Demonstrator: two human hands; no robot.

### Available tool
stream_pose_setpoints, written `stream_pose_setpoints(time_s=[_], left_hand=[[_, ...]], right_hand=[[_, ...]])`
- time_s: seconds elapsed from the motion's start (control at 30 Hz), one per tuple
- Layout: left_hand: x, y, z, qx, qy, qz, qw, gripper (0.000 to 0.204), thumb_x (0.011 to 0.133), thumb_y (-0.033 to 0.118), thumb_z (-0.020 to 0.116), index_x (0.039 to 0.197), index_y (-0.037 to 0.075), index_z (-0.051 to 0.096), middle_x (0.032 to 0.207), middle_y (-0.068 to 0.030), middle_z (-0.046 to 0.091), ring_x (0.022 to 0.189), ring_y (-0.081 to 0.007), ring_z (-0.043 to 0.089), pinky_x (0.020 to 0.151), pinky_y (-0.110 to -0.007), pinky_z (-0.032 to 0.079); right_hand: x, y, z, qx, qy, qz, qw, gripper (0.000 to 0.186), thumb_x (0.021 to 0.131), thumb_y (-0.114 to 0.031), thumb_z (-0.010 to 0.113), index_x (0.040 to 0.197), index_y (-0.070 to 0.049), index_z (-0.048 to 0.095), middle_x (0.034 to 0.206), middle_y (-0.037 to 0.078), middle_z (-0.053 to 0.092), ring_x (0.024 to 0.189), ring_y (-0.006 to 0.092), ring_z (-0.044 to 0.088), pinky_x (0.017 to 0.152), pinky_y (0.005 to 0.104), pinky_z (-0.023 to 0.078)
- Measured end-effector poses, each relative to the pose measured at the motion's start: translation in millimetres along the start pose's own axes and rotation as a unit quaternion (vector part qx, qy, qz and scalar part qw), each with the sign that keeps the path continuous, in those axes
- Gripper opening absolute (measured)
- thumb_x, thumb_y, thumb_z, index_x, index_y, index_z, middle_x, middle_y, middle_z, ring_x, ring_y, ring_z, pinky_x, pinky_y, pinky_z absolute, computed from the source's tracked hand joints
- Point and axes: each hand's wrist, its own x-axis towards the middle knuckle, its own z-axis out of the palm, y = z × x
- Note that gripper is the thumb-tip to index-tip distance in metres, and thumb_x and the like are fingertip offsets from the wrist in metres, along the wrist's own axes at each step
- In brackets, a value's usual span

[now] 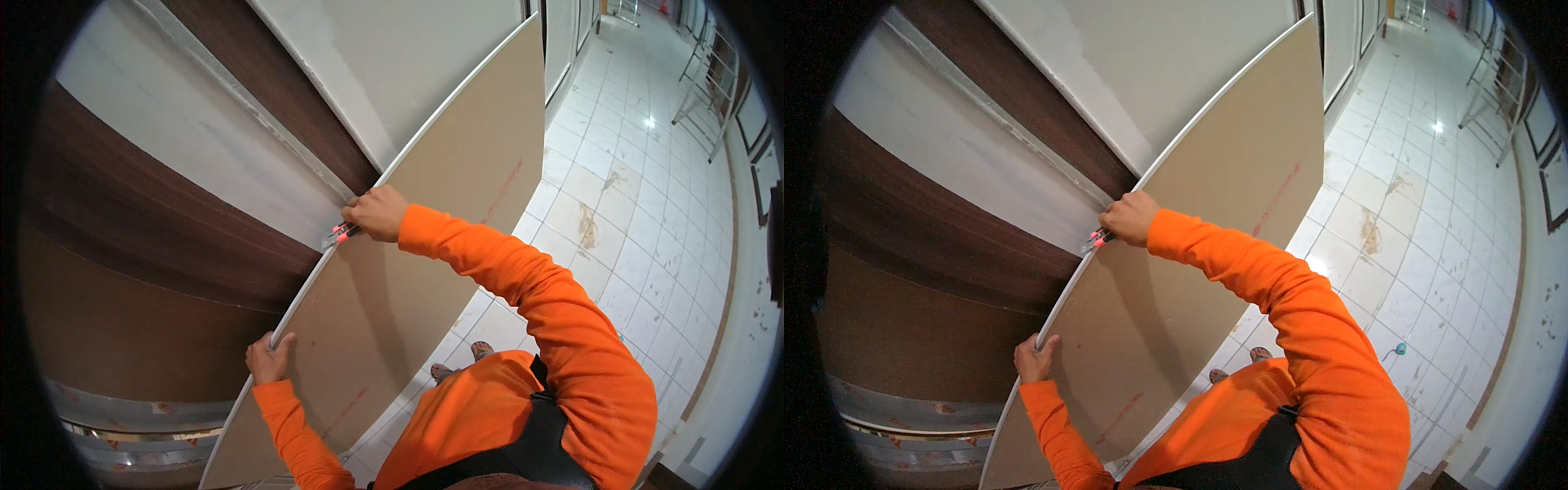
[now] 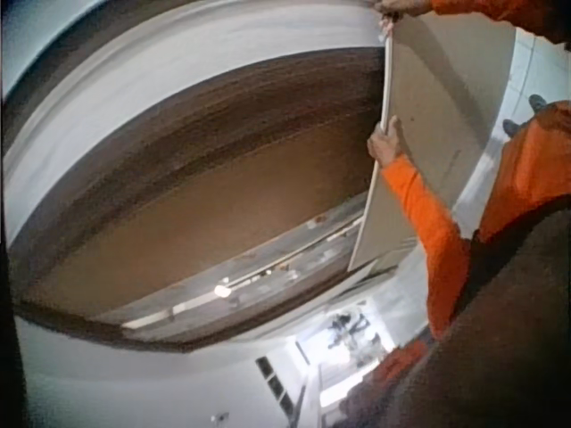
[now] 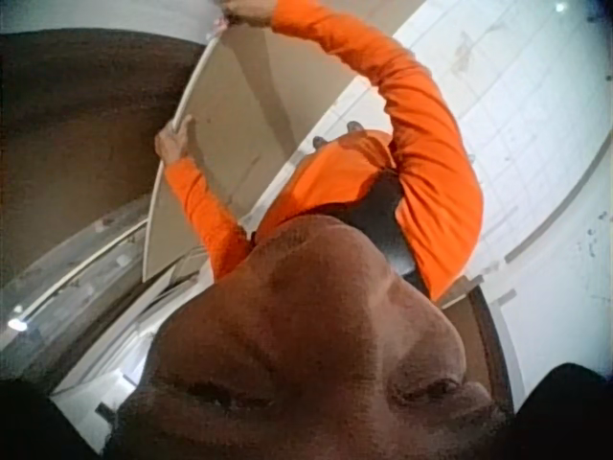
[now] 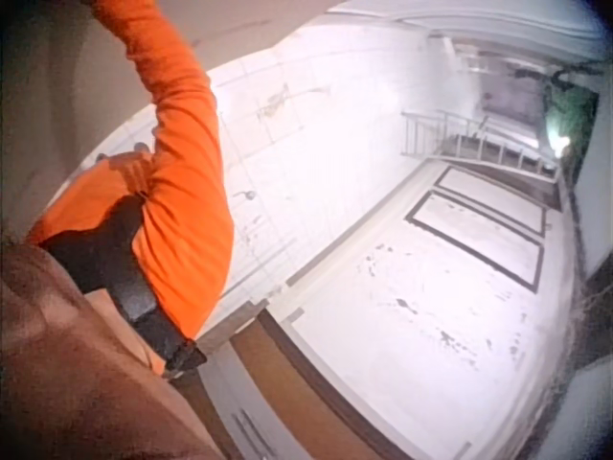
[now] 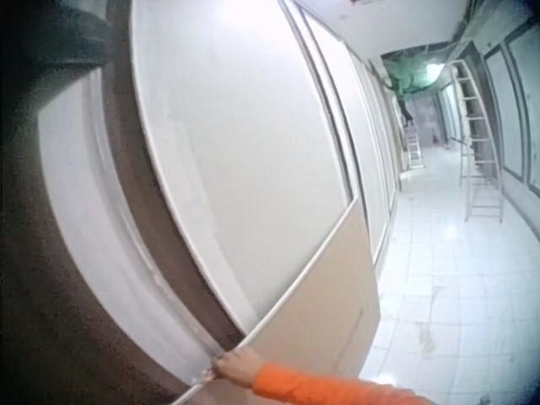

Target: The person cuts a large board using a utility knife. They use one hand to hold and stabilize the board while repeatedly scoring the edge of the board with the knife held in the other hand.

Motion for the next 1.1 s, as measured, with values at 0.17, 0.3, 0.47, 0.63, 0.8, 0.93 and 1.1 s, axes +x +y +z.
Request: stream_pose_setpoints(time_s=[0.17, 0.3, 0.47, 0.63, 0.8, 0.93, 1.1], left_hand=[[-0.9, 3.6, -1.7, 0.0, -0.005, -0.003, 1.0, 0.06, 0.083, 0.057, 0.079, 0.097, -0.001, 0.076, 0.085, -0.0276, 0.071, 0.085, -0.0499, 0.068, 0.076, -0.051, 0.053], [-1.8, 3.9, -1.4, -0.008, 0.009, -0.001, 1.0, 0.058, 0.083, 0.057, 0.079, 0.096, 0.001, 0.076, 0.084, -0.0279, 0.07, 0.084, -0.051, 0.067, 0.076, -0.053, 0.052], [0.5, 3.8, -0.2, 0.007, 0.02, 0.001, 1.0, 0.057, 0.082, 0.056, 0.08, 0.095, 0.001, 0.076, 0.084, -0.028, 0.069, 0.084, -0.051, 0.066, 0.075, -0.053, 0.051], [-0.3, 3.3, -0.3, -0.006, 0.017, -0.001, 1.0, 0.057, 0.082, 0.056, 0.08, 0.095, 0.0, 0.075, 0.084, -0.0281, 0.069, 0.085, -0.0509, 0.066, 0.075, -0.053, 0.052], [0.3, 3.0, 1.6, 0.012, 0.02, -0.001, 1.0, 0.053, 0.082, 0.053, 0.08, 0.094, 0.001, 0.076, 0.085, -0.028, 0.07, 0.085, -0.0502, 0.067, 0.076, -0.052, 0.052], [0.5, 4.6, -0.8, 0.001, 0.019, 0.008, 1.0, 0.052, 0.083, 0.053, 0.079, 0.095, 0.003, 0.076, 0.086, -0.0274, 0.07, 0.086, -0.0493, 0.067, 0.077, -0.052, 0.052], [-1.9, 7.2, -6.1, -0.012, -0.012, -0.014, 1.0, 0.053, 0.083, 0.054, 0.078, 0.096, 0.003, 0.077, 0.084, -0.0259, 0.071, 0.086, -0.0478, 0.068, 0.078, -0.051, 0.053]], right_hand=[[0.8, -0.2, -2.8, 0.005, -0.007, -0.003, 1.0, 0.014, 0.083, -0.022, 0.076, 0.091, -0.012, 0.069, 0.09, 0.008, 0.074, 0.085, 0.0327, 0.074, 0.069, 0.0466, 0.058], [0.4, -1.1, -8.2, -0.004, -0.023, -0.006, 1.0, 0.016, 0.085, -0.016, 0.074, 0.099, -0.011, 0.067, 0.096, 0.007, 0.072, 0.086, 0.0316, 0.073, 0.07, 0.0453, 0.056], [-0.1, -1.4, -10.5, 0.0, -0.024, -0.006, 1.0, 0.014, 0.085, -0.014, 0.072, 0.097, -0.011, 0.067, 0.096, 0.008, 0.072, 0.085, 0.0317, 0.073, 0.069, 0.0452, 0.056], [-0.1, -0.2, -8.8, 0.003, -0.006, -0.012, 1.0, 0.012, 0.086, -0.013, 0.071, 0.096, -0.011, 0.066, 0.095, 0.009, 0.072, 0.085, 0.0318, 0.073, 0.069, 0.0448, 0.056], [-1.1, -1.1, -5.3, -0.004, 0.002, -0.013, 1.0, 0.011, 0.086, -0.014, 0.071, 0.096, -0.01, 0.066, 0.097, 0.009, 0.072, 0.086, 0.032, 0.073, 0.069, 0.045, 0.056], [4.2, 5.5, -7.4, 0.0, -0.054, -0.015, 0.998, 0.017, 0.085, -0.022, 0.075, 0.099, -0.013, 0.07, 0.098, 0.009, 0.074, 0.09, 0.0328, 0.074, 0.073, 0.0471, 0.058], [14.0, 63.5, -40.6, -0.055, -0.144, 0.053, 0.987, 0.033, 0.076, -0.033, 0.084, 0.102, -0.016, 0.073, 0.1, 0.008, 0.076, 0.097, 0.0368, 0.072, 0.082, 0.0503, 0.057]])
